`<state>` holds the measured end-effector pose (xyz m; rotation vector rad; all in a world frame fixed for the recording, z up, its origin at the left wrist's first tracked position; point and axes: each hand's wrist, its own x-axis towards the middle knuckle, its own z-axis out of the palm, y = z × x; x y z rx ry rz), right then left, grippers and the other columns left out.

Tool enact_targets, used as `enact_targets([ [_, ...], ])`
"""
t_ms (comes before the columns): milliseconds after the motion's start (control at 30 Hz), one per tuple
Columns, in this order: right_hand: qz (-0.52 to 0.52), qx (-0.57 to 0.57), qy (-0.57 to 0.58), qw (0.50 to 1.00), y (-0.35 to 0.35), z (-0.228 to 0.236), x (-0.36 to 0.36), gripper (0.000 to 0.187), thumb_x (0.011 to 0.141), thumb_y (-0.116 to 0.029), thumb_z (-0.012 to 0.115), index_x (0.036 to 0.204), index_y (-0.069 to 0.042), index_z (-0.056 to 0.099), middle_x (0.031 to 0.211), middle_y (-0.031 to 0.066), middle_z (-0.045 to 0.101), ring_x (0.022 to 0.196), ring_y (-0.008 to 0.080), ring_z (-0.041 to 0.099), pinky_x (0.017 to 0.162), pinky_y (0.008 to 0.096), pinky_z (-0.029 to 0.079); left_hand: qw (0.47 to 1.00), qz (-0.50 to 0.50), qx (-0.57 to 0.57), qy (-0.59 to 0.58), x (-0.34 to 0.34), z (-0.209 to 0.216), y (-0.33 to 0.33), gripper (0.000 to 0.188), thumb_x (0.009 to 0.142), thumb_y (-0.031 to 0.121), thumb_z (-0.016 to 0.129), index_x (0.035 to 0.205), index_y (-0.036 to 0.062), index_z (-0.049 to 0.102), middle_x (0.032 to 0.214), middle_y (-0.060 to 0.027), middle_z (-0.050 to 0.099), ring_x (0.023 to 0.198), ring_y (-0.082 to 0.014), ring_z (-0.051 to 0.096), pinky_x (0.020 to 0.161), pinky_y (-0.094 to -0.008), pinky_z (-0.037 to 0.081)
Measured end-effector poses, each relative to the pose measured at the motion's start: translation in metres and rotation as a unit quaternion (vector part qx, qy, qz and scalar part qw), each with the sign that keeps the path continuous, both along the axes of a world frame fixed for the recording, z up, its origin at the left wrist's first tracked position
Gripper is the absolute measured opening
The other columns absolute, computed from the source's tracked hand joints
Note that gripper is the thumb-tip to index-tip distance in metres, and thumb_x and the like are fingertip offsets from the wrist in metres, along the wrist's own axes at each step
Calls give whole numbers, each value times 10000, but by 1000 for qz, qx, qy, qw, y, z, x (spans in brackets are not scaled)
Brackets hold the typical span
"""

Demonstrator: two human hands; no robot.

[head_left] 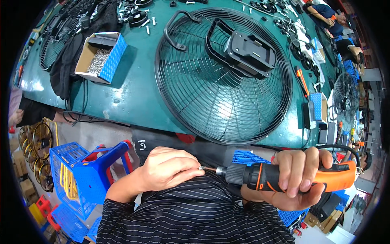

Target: Assembling components of industrial or floor fans at a factory workstation.

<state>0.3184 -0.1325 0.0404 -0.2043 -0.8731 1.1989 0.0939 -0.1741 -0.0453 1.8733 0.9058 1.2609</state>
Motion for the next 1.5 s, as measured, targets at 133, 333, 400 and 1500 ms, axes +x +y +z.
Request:
enact_targets([
  [133, 18, -13, -8, 1000, -3, 2, 5, 404, 946, -167, 625, 1249, -37, 391, 834, 59, 566, 593, 136, 582, 524, 274, 507, 1000, 1, 14, 10, 3, 0, 2, 189, 766, 94, 822, 851, 19, 670, 781, -87, 697, 607, -204, 673, 524, -286, 524],
  [333, 31, -16, -20, 999, 1, -2, 9, 393, 936, -151, 642, 1228, -52, 398, 835, 59, 576, 555, 138, 581, 501, 273, 521, 1000, -12, 10, 8, 5, -4, 1, 182, 776, 96, 814, 852, 20, 667, 787, -81, 695, 632, -207, 679, 530, -287, 525],
  [400, 44, -17, -18, 999, 2, -4, 9, 390, 931, -149, 648, 1217, -50, 402, 833, 59, 582, 550, 138, 582, 492, 266, 522, 999, -34, -9, -4, 5, -5, 1, 174, 785, 89, 806, 850, 15, 663, 786, -81, 694, 637, -210, 679, 534, -290, 526],
  [1500, 65, 2, -15, 998, 11, -14, 17, 382, 924, -132, 651, 1215, -50, 417, 816, 59, 585, 578, 138, 618, 494, 258, 544, 755, -253, -442, -413, 15, -36, -3, 72, 961, 11, 608, 955, -61, 606, 805, -123, 675, 670, -157, 676, 583, -275, 562],
])
